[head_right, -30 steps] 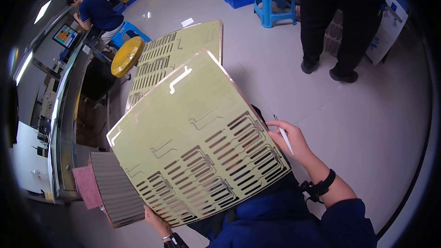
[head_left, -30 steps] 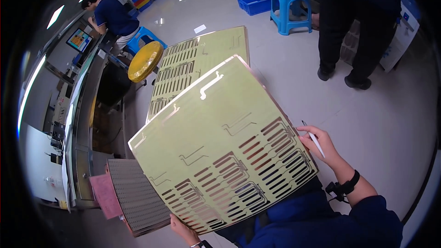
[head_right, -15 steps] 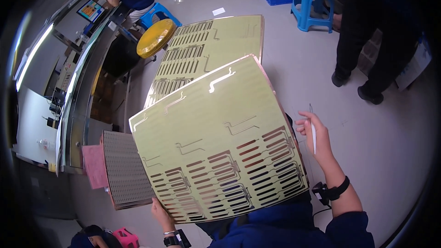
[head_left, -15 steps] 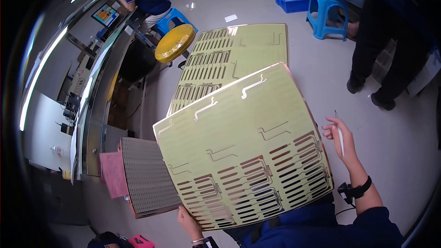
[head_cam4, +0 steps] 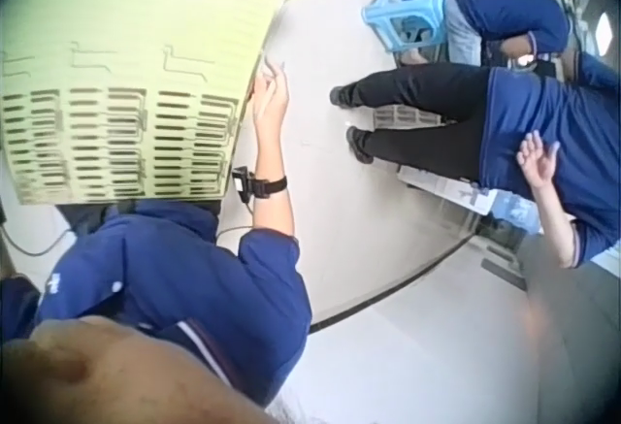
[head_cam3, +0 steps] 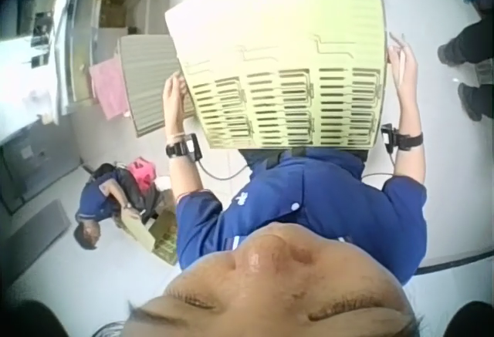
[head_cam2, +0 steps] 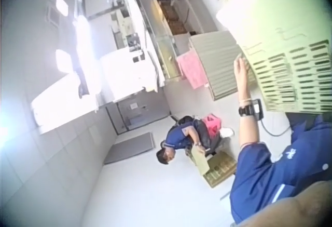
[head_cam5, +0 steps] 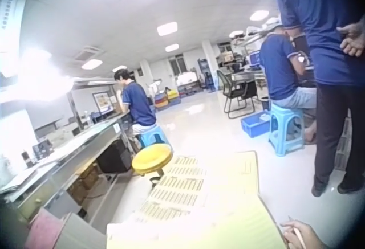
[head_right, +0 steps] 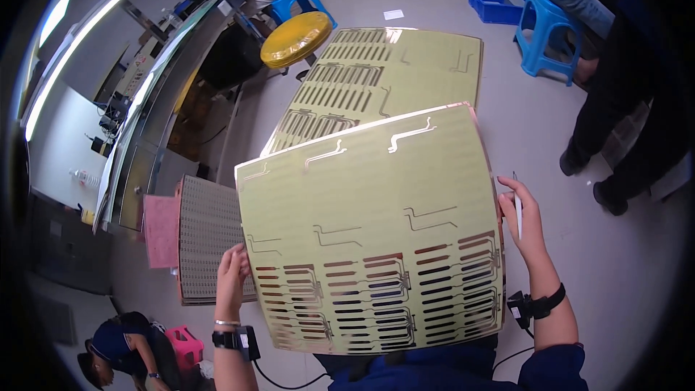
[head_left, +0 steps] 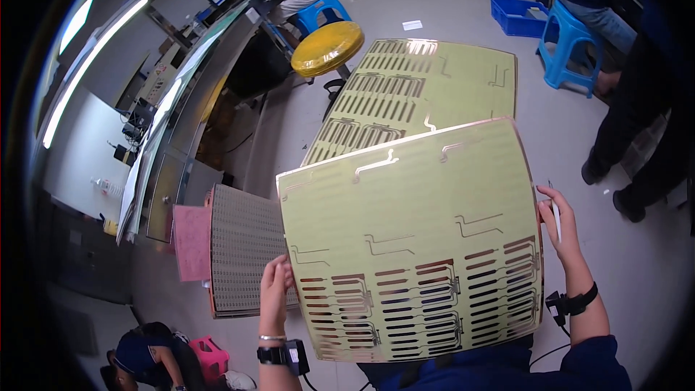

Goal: Marking specific points on a large circuit board panel with a white pen.

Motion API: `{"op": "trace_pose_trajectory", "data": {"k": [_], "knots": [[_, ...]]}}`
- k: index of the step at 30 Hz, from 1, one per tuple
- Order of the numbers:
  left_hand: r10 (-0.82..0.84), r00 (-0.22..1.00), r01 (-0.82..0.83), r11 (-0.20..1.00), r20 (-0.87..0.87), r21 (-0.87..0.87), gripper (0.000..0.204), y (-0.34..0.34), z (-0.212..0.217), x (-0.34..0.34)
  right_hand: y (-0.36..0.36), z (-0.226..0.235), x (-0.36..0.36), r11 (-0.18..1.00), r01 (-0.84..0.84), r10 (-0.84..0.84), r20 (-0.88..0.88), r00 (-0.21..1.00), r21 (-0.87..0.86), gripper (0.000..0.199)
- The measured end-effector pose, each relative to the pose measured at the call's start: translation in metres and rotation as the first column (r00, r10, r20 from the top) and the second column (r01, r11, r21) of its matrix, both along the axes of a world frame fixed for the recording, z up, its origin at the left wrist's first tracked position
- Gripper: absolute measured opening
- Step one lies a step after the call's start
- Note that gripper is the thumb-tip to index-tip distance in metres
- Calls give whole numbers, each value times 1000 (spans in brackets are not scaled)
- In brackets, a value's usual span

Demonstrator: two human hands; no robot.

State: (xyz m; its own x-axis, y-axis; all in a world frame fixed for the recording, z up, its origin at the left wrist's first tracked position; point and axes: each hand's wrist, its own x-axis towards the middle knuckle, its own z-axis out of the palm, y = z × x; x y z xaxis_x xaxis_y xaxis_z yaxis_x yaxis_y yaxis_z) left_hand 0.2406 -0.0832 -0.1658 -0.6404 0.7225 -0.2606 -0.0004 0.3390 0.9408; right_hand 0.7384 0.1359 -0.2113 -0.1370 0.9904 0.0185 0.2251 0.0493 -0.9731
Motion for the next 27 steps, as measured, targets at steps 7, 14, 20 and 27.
{"op": "trace_pose_trajectory", "data": {"k": [7,14,20,27], "knots": [[7,964,-34,995,267,99,23,31,-8,8,10,6,-13,999,-47,47,-24,999,-11,27],[65,957,-99,990,284,105,16,25,-15,9,1,34,-48,930,-4,-59,160,985,367,25],[121,961,-167,971,248,173,21,27,-19,18,-53,55,-136,567,-760,652,390,650,319,35],[215,975,-224,929,63,295,23,30,2,37,-61,51,-221,338,-878,620,622,479,339,50]]}}
